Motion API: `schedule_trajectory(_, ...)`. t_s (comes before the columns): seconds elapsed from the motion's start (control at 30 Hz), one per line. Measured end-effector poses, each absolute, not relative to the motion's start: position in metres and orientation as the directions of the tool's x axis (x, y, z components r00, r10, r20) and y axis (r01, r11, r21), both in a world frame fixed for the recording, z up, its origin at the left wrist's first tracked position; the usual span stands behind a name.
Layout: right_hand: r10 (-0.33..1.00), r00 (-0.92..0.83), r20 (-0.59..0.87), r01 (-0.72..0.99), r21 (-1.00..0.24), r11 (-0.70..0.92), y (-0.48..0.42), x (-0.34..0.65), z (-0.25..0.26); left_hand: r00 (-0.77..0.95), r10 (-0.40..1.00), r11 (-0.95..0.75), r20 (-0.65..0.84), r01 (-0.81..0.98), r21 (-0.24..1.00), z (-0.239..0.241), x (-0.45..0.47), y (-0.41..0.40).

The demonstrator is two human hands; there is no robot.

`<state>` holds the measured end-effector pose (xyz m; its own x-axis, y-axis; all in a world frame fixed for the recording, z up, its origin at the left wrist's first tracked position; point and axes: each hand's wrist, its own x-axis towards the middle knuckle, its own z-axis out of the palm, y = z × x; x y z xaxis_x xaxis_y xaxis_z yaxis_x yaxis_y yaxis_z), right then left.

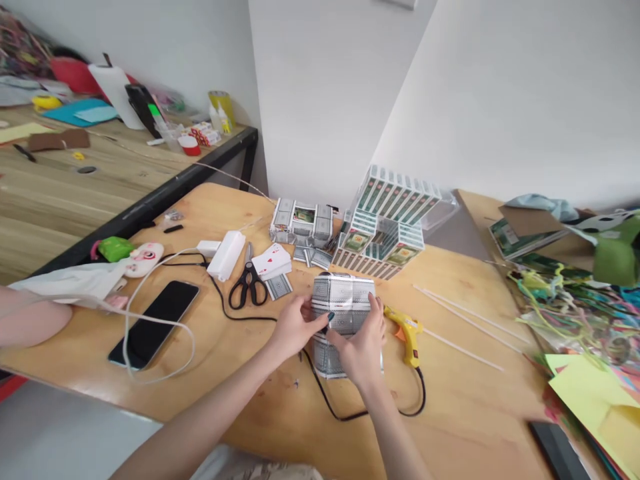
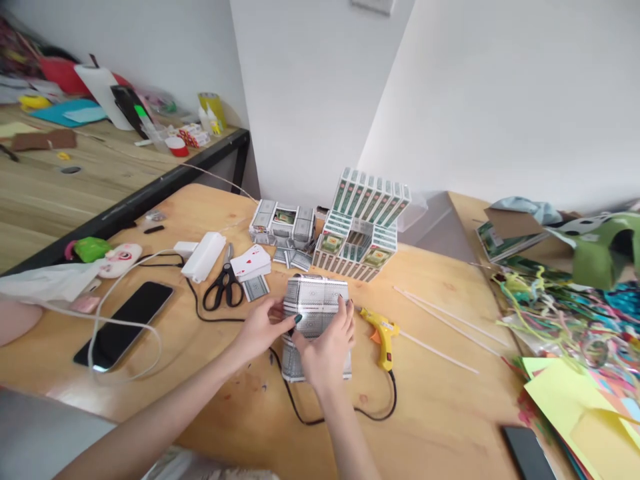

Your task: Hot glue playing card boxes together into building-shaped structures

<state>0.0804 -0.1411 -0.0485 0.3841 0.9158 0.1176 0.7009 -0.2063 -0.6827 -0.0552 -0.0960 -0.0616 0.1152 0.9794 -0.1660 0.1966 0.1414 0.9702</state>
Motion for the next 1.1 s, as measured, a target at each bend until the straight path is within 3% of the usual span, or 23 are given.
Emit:
schedule_trajectory(0.13, 0.864, 0.341, 0.371, 0.739, -0.673, -0.003, -0.118, 0.079, -0.03, 0.093, 0.995, 0.014, -0.026, 0.122, 0.992, -0.032, -0.055, -0.071)
schedule_trajectory(0.27, 0.786, 0.378, 0.49, 0.733, -0.676, 0.069, -0.1, 0.072, -0.002, 0.1, 0.989, -0.119, 0.107, 0.121, 0.986, 0.002, -0.06, -0.053)
schedule_trajectory(0.43, 0.778, 0.394, 0.489, 0.679, -0.725, 0.112, -0.091, 0.071, 0.019, 0.081, 0.978, -0.203, 0.191, 0.204, 0.958, 0.028, -0.063, -0.045)
schedule_trajectory(0.63, 0.78, 0.401, 0.479, 0.685, -0.723, 0.092, -0.093, 0.077, 0.019, 0.103, 0.983, -0.168, 0.153, 0.158, 0.973, 0.029, -0.06, -0.045)
schedule_trajectory(1.1, 0.808, 0.428, 0.405, 0.517, -0.843, 0.148, -0.095, 0.075, 0.019, 0.119, 0.987, -0.136, 0.108, 0.26, 0.956, 0.03, -0.059, -0.048)
